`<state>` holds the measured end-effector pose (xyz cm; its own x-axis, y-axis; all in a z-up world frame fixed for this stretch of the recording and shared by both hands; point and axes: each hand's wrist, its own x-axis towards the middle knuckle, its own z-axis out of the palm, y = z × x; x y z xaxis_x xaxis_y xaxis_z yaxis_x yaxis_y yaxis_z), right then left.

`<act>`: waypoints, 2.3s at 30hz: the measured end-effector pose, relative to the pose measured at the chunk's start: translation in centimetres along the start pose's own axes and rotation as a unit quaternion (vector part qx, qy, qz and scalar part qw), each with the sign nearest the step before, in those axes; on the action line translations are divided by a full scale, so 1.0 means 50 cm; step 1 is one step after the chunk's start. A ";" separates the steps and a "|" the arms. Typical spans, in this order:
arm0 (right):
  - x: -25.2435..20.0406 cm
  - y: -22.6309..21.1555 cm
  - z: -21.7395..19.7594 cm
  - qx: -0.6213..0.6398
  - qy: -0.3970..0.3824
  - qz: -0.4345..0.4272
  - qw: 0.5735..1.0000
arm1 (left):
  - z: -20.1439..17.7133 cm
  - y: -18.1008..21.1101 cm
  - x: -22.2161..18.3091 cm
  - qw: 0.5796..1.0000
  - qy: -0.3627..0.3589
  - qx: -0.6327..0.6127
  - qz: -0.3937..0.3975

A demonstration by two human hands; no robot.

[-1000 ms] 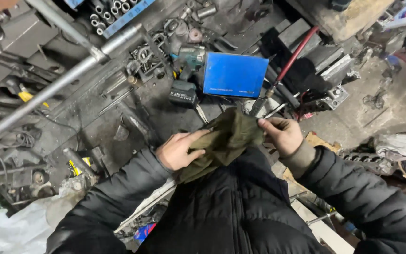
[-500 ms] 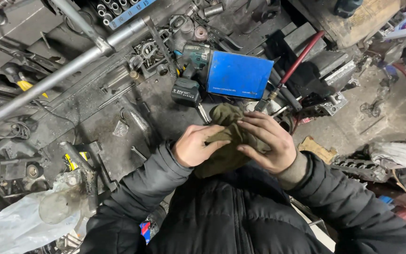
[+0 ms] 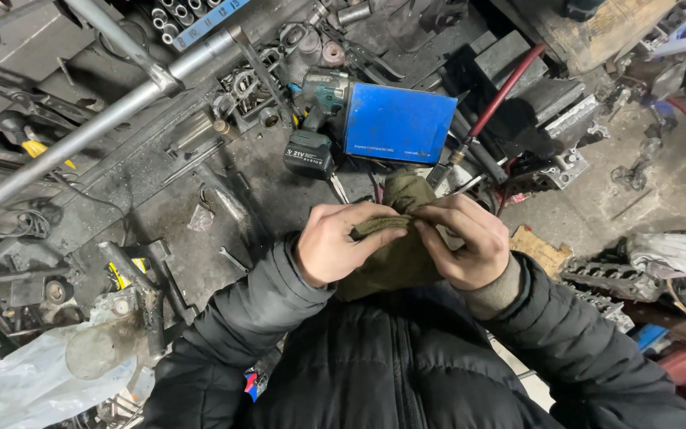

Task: Organize and inspect engine valve train components on a workbench.

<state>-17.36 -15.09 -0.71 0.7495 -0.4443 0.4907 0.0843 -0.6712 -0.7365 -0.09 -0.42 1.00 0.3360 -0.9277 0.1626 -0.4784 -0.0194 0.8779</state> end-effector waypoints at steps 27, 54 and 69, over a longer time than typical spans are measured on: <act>0.029 0.017 -0.056 0.044 -0.150 -0.038 0.987 | 0.031 0.009 0.022 0.991 -0.062 0.108 0.038; -0.012 0.038 -0.039 0.136 -0.009 0.127 0.983 | 0.011 0.034 0.023 0.987 -0.025 0.134 0.082; 0.003 0.010 -0.023 0.038 -0.074 0.037 0.996 | 0.011 0.034 0.025 0.984 -0.036 0.147 0.091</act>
<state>-17.95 -16.16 -0.46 0.8440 -0.3938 0.3643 0.0714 -0.5906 -0.8038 -0.95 -1.81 2.46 0.1700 -0.9495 0.2638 -0.7434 0.0522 0.6668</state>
